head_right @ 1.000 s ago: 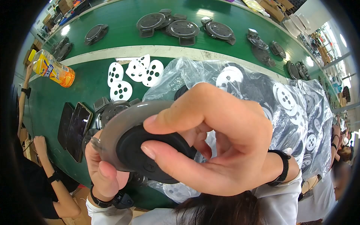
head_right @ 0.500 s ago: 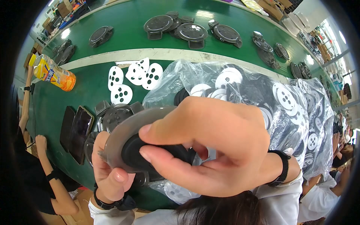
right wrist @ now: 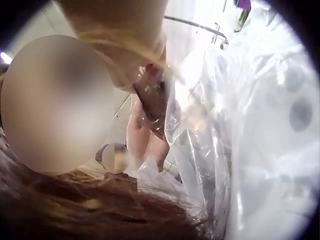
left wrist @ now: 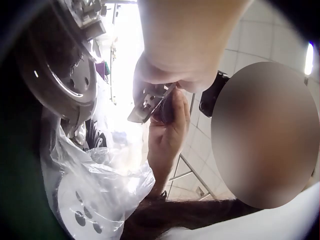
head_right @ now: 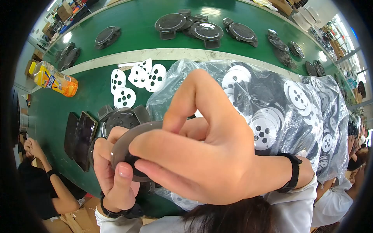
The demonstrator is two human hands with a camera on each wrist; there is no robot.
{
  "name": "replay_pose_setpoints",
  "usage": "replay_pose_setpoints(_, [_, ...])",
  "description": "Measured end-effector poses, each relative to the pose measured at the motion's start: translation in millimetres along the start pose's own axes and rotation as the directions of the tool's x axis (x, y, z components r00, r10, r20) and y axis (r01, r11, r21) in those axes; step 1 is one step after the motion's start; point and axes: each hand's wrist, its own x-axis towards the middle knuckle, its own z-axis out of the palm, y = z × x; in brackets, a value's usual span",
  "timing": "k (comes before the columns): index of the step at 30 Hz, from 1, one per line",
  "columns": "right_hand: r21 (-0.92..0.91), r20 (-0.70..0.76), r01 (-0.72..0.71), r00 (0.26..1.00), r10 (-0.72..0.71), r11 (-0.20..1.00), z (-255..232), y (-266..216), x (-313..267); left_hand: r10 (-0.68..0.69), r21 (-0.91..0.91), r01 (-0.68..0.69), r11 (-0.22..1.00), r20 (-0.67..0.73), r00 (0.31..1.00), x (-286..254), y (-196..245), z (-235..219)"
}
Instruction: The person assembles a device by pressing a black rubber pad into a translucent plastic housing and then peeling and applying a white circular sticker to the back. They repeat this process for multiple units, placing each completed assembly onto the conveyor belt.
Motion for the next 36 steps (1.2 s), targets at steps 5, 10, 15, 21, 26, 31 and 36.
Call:
replay_pose_setpoints(5, [0.103,-0.041,-0.036,0.998,0.040,0.994,2.4,-0.4,2.3,-0.128,-0.064,0.115,0.991,-0.243,0.961,-2.0,2.6,3.9])
replay_pose_setpoints(10, [0.184,-0.001,-0.186,0.982,0.190,0.965,0.6,-4.7,-1.3,-0.169,-0.097,0.145,0.985,-0.320,0.932,0.2,4.7,8.2])
replay_pose_setpoints(15, [0.200,0.021,-0.233,0.972,0.234,0.952,0.5,-5.2,-0.6,-0.171,-0.072,0.157,0.985,-0.293,0.941,-1.3,3.2,5.0])
replay_pose_setpoints(21, [0.181,0.026,-0.175,0.985,0.173,0.968,-2.8,-3.0,1.3,-0.158,-0.082,0.141,0.987,-0.279,0.947,-1.1,2.1,7.6])
replay_pose_setpoints(26, [0.195,0.022,-0.232,0.972,0.232,0.953,0.1,-3.6,0.9,-0.179,-0.109,0.156,0.982,-0.263,0.948,-1.6,2.7,7.7])
replay_pose_setpoints(31, [0.224,0.049,-0.277,0.961,0.273,0.934,0.6,-2.5,0.9,-0.215,-0.207,0.157,0.966,-0.296,0.931,-0.1,2.4,12.7])
replay_pose_setpoints(36, [0.204,0.062,-0.272,0.962,0.265,0.940,0.3,-1.6,0.5,-0.181,-0.177,0.135,0.975,-0.282,0.942,-1.8,-0.8,11.6])
